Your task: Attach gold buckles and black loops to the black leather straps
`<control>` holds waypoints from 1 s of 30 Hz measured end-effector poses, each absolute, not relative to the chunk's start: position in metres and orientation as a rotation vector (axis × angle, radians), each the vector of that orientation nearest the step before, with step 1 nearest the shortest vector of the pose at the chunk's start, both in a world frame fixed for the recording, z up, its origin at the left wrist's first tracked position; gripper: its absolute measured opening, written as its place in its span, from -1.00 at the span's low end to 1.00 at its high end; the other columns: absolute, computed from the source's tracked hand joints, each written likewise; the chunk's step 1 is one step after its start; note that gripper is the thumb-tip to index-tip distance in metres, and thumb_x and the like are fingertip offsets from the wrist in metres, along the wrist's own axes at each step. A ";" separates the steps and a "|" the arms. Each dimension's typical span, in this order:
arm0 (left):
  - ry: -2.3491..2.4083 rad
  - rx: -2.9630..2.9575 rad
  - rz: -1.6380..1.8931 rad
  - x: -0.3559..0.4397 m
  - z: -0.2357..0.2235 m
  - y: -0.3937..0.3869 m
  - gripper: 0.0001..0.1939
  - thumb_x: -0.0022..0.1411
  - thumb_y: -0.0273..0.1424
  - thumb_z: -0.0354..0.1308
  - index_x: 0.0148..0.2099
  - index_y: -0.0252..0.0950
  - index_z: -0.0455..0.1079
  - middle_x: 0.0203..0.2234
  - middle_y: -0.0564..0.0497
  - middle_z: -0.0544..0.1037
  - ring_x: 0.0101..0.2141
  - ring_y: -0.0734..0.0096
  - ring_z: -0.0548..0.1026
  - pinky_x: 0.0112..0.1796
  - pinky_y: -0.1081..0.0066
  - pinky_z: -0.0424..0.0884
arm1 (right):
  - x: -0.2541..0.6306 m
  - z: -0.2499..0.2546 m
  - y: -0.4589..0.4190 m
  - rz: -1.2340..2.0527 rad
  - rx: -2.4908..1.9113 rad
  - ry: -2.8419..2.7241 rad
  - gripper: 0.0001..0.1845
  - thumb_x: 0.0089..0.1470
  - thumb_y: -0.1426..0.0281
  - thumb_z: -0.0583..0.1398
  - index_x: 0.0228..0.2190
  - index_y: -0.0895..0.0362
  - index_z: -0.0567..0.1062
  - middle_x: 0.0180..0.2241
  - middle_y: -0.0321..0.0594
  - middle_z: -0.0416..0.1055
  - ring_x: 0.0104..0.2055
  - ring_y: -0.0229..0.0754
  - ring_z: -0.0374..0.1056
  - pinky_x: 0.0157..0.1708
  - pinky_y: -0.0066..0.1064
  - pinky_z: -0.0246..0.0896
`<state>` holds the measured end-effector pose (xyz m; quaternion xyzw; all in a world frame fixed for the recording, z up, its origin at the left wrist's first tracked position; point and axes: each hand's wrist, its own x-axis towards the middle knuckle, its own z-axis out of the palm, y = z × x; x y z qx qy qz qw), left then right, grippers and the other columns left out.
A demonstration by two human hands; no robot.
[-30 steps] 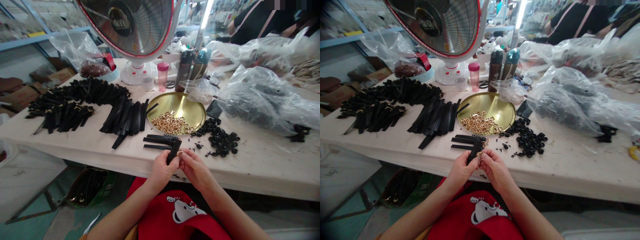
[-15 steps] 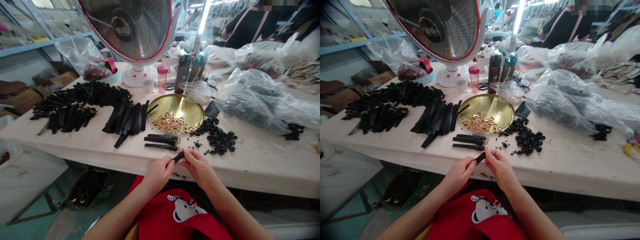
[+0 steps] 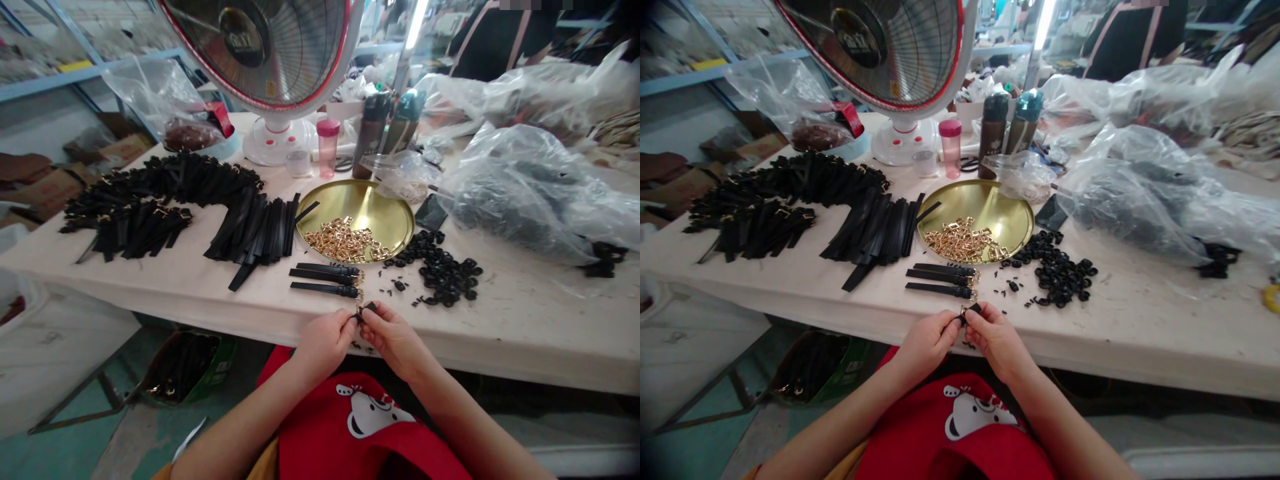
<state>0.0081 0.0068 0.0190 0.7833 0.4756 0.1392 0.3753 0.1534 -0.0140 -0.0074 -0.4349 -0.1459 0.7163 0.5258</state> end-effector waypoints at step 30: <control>1.133 1.523 0.523 0.015 0.008 0.003 -0.84 0.20 -0.32 -0.05 -0.30 -0.31 0.22 -0.53 0.08 0.40 -0.52 0.51 0.35 -0.46 0.50 0.23 | 0.146 -0.012 -0.022 1.669 -1.005 -0.482 -0.80 -0.14 0.32 0.28 -0.39 0.09 0.43 -0.44 -0.34 0.35 -0.46 -0.34 0.21 -0.42 -0.46 0.14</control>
